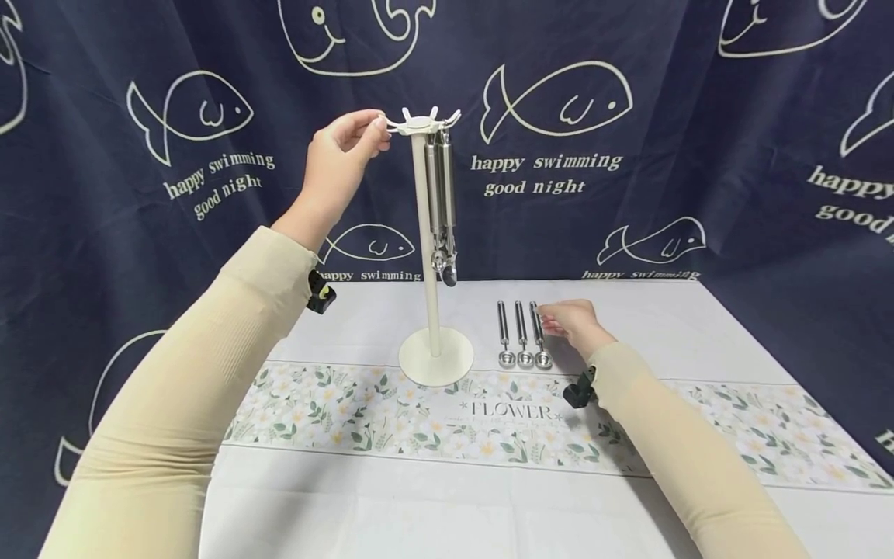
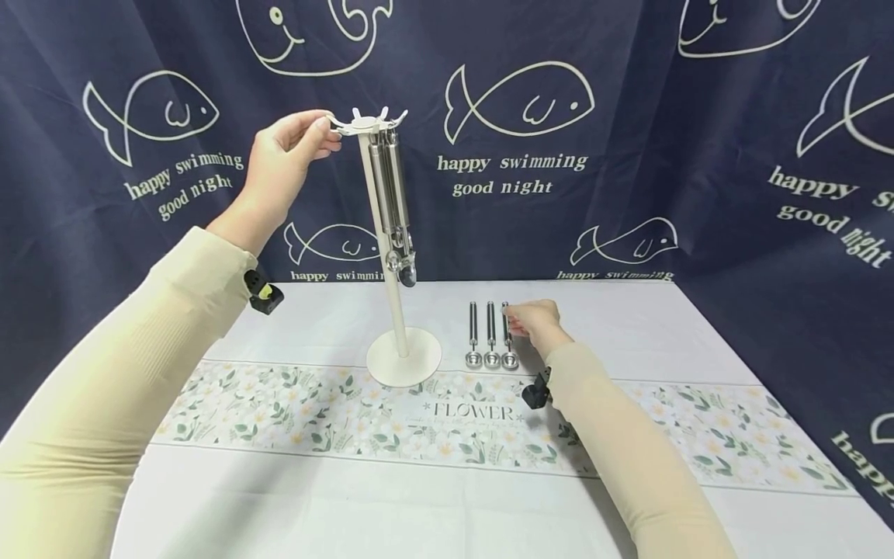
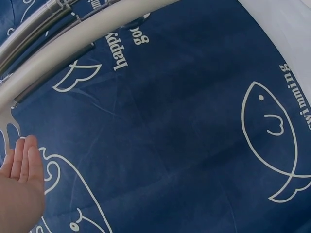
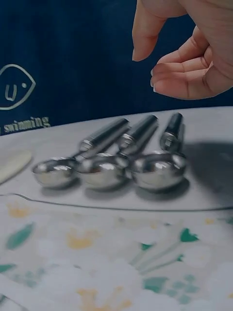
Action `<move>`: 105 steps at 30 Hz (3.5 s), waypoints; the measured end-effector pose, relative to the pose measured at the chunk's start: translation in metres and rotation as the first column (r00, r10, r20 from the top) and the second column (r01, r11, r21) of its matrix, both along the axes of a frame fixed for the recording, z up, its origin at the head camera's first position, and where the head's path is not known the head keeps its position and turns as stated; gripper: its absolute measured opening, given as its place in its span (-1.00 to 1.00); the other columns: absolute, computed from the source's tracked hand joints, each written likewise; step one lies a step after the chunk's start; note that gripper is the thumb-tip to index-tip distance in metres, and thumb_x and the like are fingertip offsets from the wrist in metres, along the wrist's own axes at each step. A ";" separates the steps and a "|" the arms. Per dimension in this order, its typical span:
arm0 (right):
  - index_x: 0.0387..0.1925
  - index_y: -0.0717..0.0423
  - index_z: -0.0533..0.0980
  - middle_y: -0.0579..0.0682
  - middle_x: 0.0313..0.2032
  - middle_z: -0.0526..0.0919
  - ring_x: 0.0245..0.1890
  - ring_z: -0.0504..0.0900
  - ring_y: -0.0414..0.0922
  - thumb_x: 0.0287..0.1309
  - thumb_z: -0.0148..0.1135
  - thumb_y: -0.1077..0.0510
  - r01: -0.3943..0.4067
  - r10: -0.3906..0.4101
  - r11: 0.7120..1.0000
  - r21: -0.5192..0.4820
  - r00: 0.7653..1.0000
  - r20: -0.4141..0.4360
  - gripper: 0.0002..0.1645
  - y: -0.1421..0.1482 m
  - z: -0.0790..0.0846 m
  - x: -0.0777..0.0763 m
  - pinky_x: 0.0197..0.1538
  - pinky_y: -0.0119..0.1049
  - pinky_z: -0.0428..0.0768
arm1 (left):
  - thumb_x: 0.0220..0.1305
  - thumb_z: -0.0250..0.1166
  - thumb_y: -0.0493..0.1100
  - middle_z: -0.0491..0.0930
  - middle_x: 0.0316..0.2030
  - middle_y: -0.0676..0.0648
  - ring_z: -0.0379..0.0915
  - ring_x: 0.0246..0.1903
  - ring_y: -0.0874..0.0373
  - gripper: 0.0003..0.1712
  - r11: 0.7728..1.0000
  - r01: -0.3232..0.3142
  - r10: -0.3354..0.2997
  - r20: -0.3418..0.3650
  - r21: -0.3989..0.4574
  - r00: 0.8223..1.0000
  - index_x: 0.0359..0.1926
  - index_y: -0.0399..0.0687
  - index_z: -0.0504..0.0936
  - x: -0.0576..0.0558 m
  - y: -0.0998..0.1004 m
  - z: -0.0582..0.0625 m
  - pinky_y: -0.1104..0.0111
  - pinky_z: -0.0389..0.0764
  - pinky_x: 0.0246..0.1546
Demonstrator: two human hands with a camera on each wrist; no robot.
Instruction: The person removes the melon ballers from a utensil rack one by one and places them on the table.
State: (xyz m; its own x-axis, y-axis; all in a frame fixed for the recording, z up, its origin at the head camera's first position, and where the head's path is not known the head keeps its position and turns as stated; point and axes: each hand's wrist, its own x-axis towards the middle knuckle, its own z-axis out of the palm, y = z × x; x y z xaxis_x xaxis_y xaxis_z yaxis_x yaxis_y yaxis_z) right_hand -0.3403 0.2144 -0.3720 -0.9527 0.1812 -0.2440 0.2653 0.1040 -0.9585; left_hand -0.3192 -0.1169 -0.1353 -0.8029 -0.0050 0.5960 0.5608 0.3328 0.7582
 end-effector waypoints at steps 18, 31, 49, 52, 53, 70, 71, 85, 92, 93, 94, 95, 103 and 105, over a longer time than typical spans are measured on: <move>-0.32 0.18 0.58 -0.09 -0.56 0.67 -0.53 0.66 -0.20 0.08 0.38 0.28 -0.107 0.067 0.979 -0.175 0.974 -0.217 -0.87 -0.053 0.081 0.014 -0.28 -0.41 0.70 | 0.37 0.21 0.00 0.66 -0.11 -0.15 0.60 -0.13 0.22 -0.59 0.999 0.030 -0.030 -0.005 0.013 1.000 0.12 -0.11 0.59 -0.003 -0.001 0.000 0.45 0.54 0.08; -0.17 0.24 0.61 0.04 -0.36 0.69 -0.38 0.68 -0.13 0.15 0.34 0.24 -0.292 0.184 0.918 -0.268 0.913 -0.365 -0.79 -0.097 0.128 0.043 -0.14 -0.33 0.70 | 0.37 0.21 0.00 0.67 -0.14 -0.11 0.60 -0.16 0.26 -0.60 1.000 0.019 -0.019 -0.010 -0.002 1.000 0.10 -0.13 0.60 -0.002 -0.002 -0.001 0.46 0.54 0.07; 0.07 0.41 0.49 0.03 -0.22 0.72 -0.17 0.72 -0.13 0.21 0.26 0.30 -0.486 0.335 0.848 -0.210 0.800 -0.499 -0.59 -0.116 0.144 0.042 0.09 -0.25 0.63 | 0.36 0.22 -0.02 0.67 -0.18 -0.09 0.60 -0.19 0.25 -0.61 0.999 0.033 -0.033 -0.020 0.028 0.999 0.08 -0.15 0.60 -0.003 -0.002 -0.002 0.43 0.55 0.06; 0.05 0.40 0.52 0.03 -0.22 0.72 -0.19 0.73 -0.15 0.19 0.29 0.30 -0.469 0.330 0.863 -0.186 0.804 -0.495 -0.60 -0.120 0.146 0.039 0.08 -0.26 0.63 | 0.37 0.22 -0.02 0.67 -0.20 -0.07 0.61 -0.20 0.25 -0.61 0.999 0.032 -0.031 -0.021 0.028 0.999 0.08 -0.15 0.60 -0.003 -0.003 -0.002 0.43 0.55 0.06; 0.04 0.39 0.52 0.03 -0.22 0.72 -0.20 0.73 -0.16 0.19 0.29 0.30 -0.460 0.327 0.869 -0.181 0.809 -0.488 -0.61 -0.121 0.147 0.039 0.07 -0.27 0.63 | 0.37 0.22 -0.02 0.67 -0.20 -0.06 0.61 -0.20 0.26 -0.61 0.999 0.030 -0.030 -0.021 0.027 0.999 0.08 -0.15 0.60 -0.003 -0.003 -0.002 0.43 0.55 0.06; -0.14 0.34 0.53 -0.02 -0.40 0.75 -0.34 0.75 -0.16 0.22 0.16 0.43 -0.569 0.385 0.780 -0.261 0.765 -0.516 -0.83 -0.134 0.151 0.044 -0.07 -0.28 0.69 | 0.37 0.21 -0.02 0.67 -0.19 -0.07 0.60 -0.20 0.27 -0.60 0.999 0.028 -0.028 -0.019 0.023 0.999 0.09 -0.15 0.60 -0.001 -0.001 -0.003 0.45 0.55 0.05; -0.17 0.31 0.54 -0.01 -0.40 0.75 -0.34 0.76 -0.15 0.22 0.16 0.43 -0.577 0.387 0.772 -0.268 0.760 -0.521 -0.85 -0.134 0.151 0.044 -0.07 -0.28 0.69 | 0.37 0.21 -0.02 0.67 -0.19 -0.08 0.60 -0.19 0.27 -0.60 0.999 0.026 -0.026 -0.018 0.022 1.000 0.09 -0.15 0.60 -0.001 -0.001 -0.003 0.45 0.55 0.05; -0.10 0.37 0.56 0.04 -0.35 0.76 -0.32 0.76 -0.12 0.18 0.22 0.44 -0.546 0.331 0.793 -0.271 0.760 -0.559 -0.77 -0.135 0.155 0.051 -0.02 -0.18 0.68 | 0.37 0.21 -0.01 0.68 -0.17 -0.11 0.61 -0.20 0.26 -0.59 1.000 0.019 -0.018 -0.019 0.022 1.000 0.10 -0.18 0.59 -0.001 0.000 -0.003 0.45 0.56 0.04; -0.10 0.35 0.56 0.00 -0.34 0.76 -0.31 0.76 -0.15 0.17 0.24 0.42 -0.534 0.331 0.810 -0.244 0.759 -0.561 -0.77 -0.132 0.159 0.054 0.01 -0.19 0.67 | 0.37 0.21 -0.02 0.67 -0.16 -0.13 0.61 -0.18 0.24 -0.60 0.999 0.025 -0.025 -0.016 0.027 1.000 0.09 -0.17 0.60 -0.002 0.001 -0.003 0.44 0.55 0.05; -0.09 0.36 0.55 0.00 -0.34 0.76 -0.31 0.76 -0.15 0.17 0.24 0.42 -0.533 0.329 0.810 -0.243 0.757 -0.564 -0.76 -0.132 0.159 0.054 0.01 -0.19 0.67 | 0.37 0.21 -0.02 0.67 -0.16 -0.14 0.61 -0.19 0.24 -0.60 0.999 0.027 -0.027 -0.018 0.028 0.999 0.09 -0.17 0.60 -0.002 0.001 -0.003 0.44 0.55 0.05; -0.08 0.36 0.55 0.00 -0.35 0.76 -0.32 0.76 -0.15 0.17 0.24 0.43 -0.534 0.328 0.810 -0.242 0.755 -0.567 -0.75 -0.131 0.160 0.054 0.00 -0.19 0.67 | 0.37 0.21 -0.02 0.67 -0.16 -0.14 0.61 -0.19 0.24 -0.60 0.999 0.030 -0.029 -0.020 0.030 0.999 0.09 -0.17 0.60 -0.002 0.002 -0.003 0.44 0.56 0.05; -0.07 0.37 0.54 0.00 -0.35 0.76 -0.32 0.76 -0.15 0.16 0.24 0.43 -0.534 0.325 0.809 -0.245 0.754 -0.570 -0.74 -0.131 0.161 0.055 0.00 -0.19 0.67 | 0.37 0.21 -0.02 0.67 -0.16 -0.15 0.61 -0.19 0.24 -0.60 0.999 0.031 -0.030 -0.019 0.031 0.999 0.09 -0.17 0.60 -0.002 0.002 -0.003 0.44 0.56 0.05; 0.03 0.40 0.47 -0.03 -0.35 0.75 -0.35 0.76 -0.16 0.18 0.21 0.44 -0.530 0.328 0.812 -0.246 0.761 -0.560 -0.64 -0.128 0.163 0.058 -0.02 -0.22 0.68 | 0.38 0.20 -0.01 0.67 -0.18 -0.10 0.62 -0.18 0.24 -0.59 0.999 0.024 -0.024 -0.011 0.021 1.000 0.10 -0.17 0.59 -0.001 0.002 -0.004 0.45 0.56 0.06; 0.02 0.39 0.48 -0.02 -0.35 0.75 -0.35 0.76 -0.15 0.17 0.22 0.44 -0.531 0.325 0.810 -0.248 0.759 -0.564 -0.65 -0.128 0.163 0.058 -0.02 -0.21 0.68 | 0.38 0.20 -0.01 0.67 -0.17 -0.09 0.61 -0.17 0.23 -0.59 1.000 0.023 -0.023 -0.013 0.018 1.000 0.10 -0.15 0.59 0.000 0.002 -0.003 0.45 0.55 0.06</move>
